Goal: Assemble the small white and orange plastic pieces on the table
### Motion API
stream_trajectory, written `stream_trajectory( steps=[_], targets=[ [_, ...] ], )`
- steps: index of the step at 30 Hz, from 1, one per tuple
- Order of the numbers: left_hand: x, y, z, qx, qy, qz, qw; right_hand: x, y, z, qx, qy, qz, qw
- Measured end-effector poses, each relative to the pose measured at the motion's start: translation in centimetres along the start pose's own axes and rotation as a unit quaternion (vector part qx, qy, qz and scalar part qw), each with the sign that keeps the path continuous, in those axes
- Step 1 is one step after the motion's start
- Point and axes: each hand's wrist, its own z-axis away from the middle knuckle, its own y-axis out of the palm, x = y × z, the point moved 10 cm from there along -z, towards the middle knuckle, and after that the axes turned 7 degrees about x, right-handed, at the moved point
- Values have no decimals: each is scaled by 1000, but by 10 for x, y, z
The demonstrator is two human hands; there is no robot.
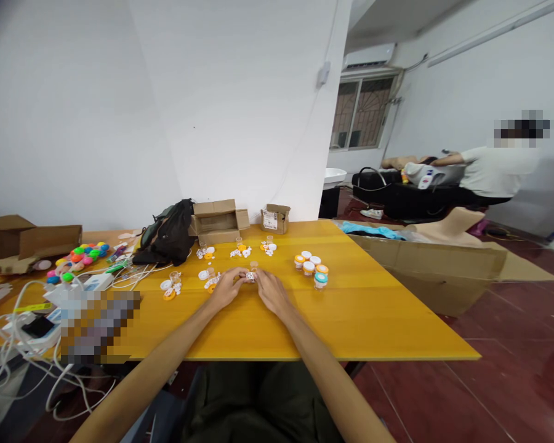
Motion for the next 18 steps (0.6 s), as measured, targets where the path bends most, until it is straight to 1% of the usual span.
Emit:
stream_trajectory(
  steps=[6,12,18],
  targets=[
    [-1,0,-1,3,-4,17,1000,4,-4,0,6,3,-15,1000],
    [-2,0,-2,-4,9,21,1000,7,-7,0,14,8,-33,999],
    [0,-4,0,-25,6,-39,999,8,-13,0,0,16,-61,998]
  ],
)
